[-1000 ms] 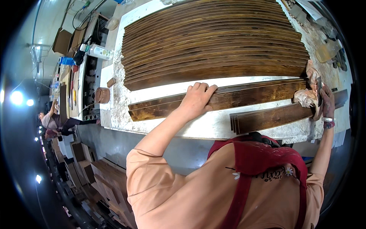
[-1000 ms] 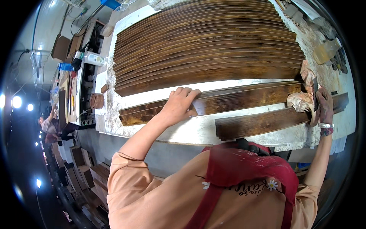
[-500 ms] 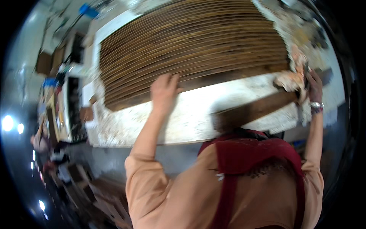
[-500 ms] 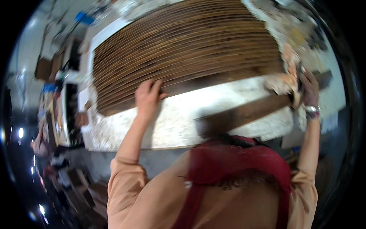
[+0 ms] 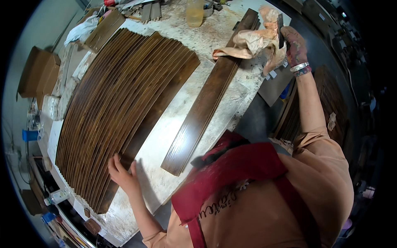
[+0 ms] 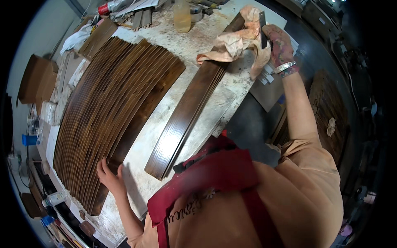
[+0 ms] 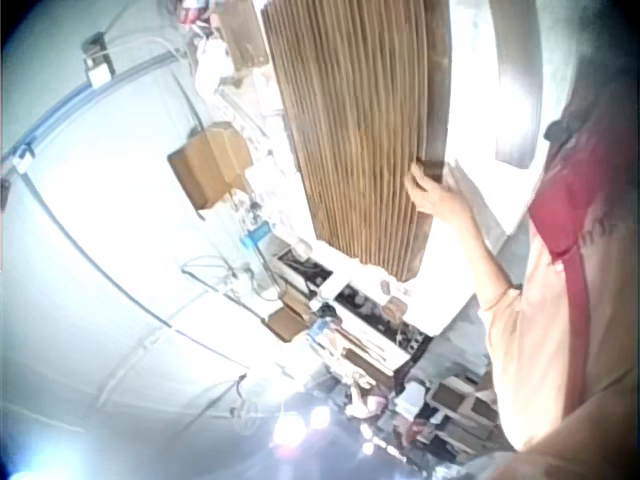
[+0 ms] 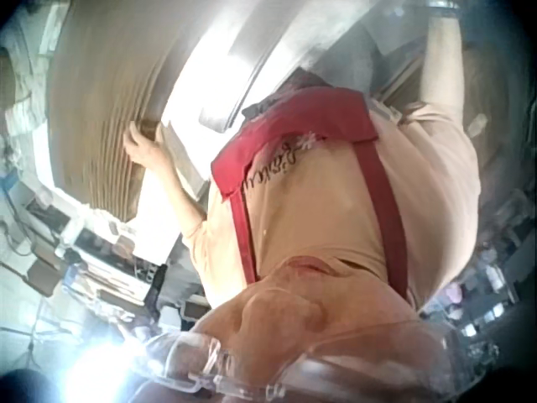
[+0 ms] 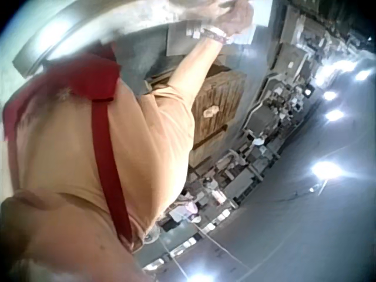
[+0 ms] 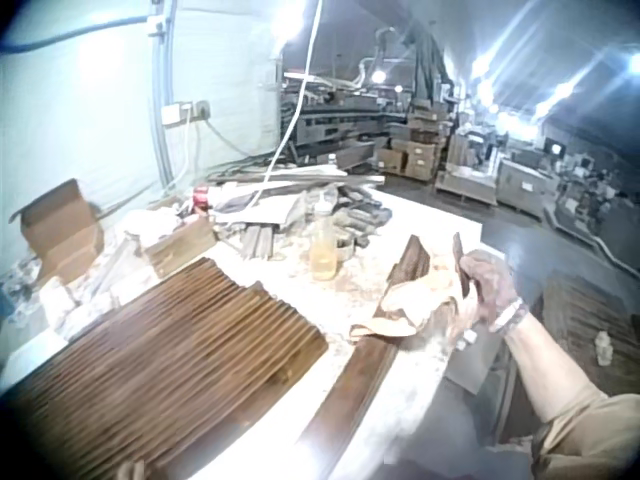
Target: The person wipes the surface of long, dark wooden planks with a cloth. They handle the planks one at a time, wiping each side and flipping them over to continue the process on a workbench in a workshop.
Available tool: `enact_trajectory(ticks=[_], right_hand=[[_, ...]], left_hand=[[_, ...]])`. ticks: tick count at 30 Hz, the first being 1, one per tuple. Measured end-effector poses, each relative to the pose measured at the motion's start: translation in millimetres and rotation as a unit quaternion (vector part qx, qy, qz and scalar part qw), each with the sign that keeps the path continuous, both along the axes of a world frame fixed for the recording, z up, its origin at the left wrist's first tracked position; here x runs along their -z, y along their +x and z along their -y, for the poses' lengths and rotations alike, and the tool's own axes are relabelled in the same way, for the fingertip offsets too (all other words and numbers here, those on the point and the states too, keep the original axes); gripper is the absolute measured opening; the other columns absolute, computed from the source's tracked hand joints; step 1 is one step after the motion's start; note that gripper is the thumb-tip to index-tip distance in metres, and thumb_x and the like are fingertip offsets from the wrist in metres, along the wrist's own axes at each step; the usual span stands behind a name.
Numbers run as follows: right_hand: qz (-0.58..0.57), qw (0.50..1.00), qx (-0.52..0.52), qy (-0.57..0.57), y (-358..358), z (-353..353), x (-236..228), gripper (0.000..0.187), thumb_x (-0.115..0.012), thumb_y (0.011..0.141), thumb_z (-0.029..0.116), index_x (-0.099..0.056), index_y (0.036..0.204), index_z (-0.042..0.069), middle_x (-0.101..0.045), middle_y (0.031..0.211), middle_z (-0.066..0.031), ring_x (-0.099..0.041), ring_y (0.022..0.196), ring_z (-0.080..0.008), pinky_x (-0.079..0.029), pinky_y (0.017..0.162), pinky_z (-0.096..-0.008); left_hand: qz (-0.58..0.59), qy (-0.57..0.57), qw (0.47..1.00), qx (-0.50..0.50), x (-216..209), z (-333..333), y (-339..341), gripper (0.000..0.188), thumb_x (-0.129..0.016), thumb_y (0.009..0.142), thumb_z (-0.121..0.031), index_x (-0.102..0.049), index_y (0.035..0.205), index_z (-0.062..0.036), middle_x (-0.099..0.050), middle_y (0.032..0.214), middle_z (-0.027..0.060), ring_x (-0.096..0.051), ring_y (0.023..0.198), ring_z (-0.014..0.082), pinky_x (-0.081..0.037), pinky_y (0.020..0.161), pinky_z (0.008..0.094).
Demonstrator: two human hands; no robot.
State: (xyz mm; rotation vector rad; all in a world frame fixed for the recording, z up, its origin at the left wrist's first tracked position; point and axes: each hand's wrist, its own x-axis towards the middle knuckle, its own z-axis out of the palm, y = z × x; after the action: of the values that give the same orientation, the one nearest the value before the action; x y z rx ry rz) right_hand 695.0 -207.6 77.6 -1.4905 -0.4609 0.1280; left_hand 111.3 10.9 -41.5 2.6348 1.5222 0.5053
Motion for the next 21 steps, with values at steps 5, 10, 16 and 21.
enact_trajectory(ticks=[5,10,16,21], right_hand=[[0.068,0.996,0.051,-0.033,53.7,42.2,24.1,0.019,-0.064,0.087,0.012,-0.066,0.102,-0.001,-0.066,0.094,-0.0028,-0.059,0.085,-0.0113,-0.047,0.078,-0.0249],[0.140,0.986,0.092,0.019,165.4,67.3,-8.3,0.009,-0.063,0.086,0.008,-0.066,0.089,0.000,-0.062,0.081,0.0004,-0.055,0.072,-0.0085,-0.046,0.071,-0.0237],[0.287,0.910,0.181,-0.238,256.6,19.8,33.4,0.021,-0.061,0.086,0.021,-0.069,0.092,0.002,-0.068,0.088,-0.0160,-0.065,0.079,-0.0272,-0.049,0.076,-0.0365],[0.063,0.884,0.047,-0.460,305.0,-25.9,120.2,0.024,-0.059,0.084,0.026,-0.072,0.091,0.008,-0.068,0.104,-0.0159,-0.065,0.099,-0.0305,-0.050,0.085,-0.0361]], left_hand=[[0.059,-0.228,0.961,0.145,-35.2,68.2,63.5,0.084,-0.080,0.073,-0.020,-0.036,0.142,0.0010,-0.041,0.142,0.0237,-0.040,0.129,0.0431,-0.033,0.107,0.0470],[0.026,-0.277,0.957,0.081,-37.5,101.2,82.5,0.086,-0.081,0.070,-0.013,-0.036,0.143,-0.0029,-0.039,0.143,0.0218,-0.040,0.130,0.0405,-0.034,0.108,0.0436],[-0.009,-0.254,0.967,0.011,-45.1,116.2,83.8,0.085,-0.083,0.067,-0.011,-0.041,0.140,-0.0028,-0.045,0.136,0.0199,-0.045,0.124,0.0375,-0.040,0.101,0.0425],[0.003,-0.314,0.949,-0.037,-58.3,120.3,98.9,0.073,-0.078,0.079,-0.024,-0.043,0.138,0.0006,-0.042,0.139,0.0270,-0.039,0.130,0.0425,-0.032,0.109,0.0466]])
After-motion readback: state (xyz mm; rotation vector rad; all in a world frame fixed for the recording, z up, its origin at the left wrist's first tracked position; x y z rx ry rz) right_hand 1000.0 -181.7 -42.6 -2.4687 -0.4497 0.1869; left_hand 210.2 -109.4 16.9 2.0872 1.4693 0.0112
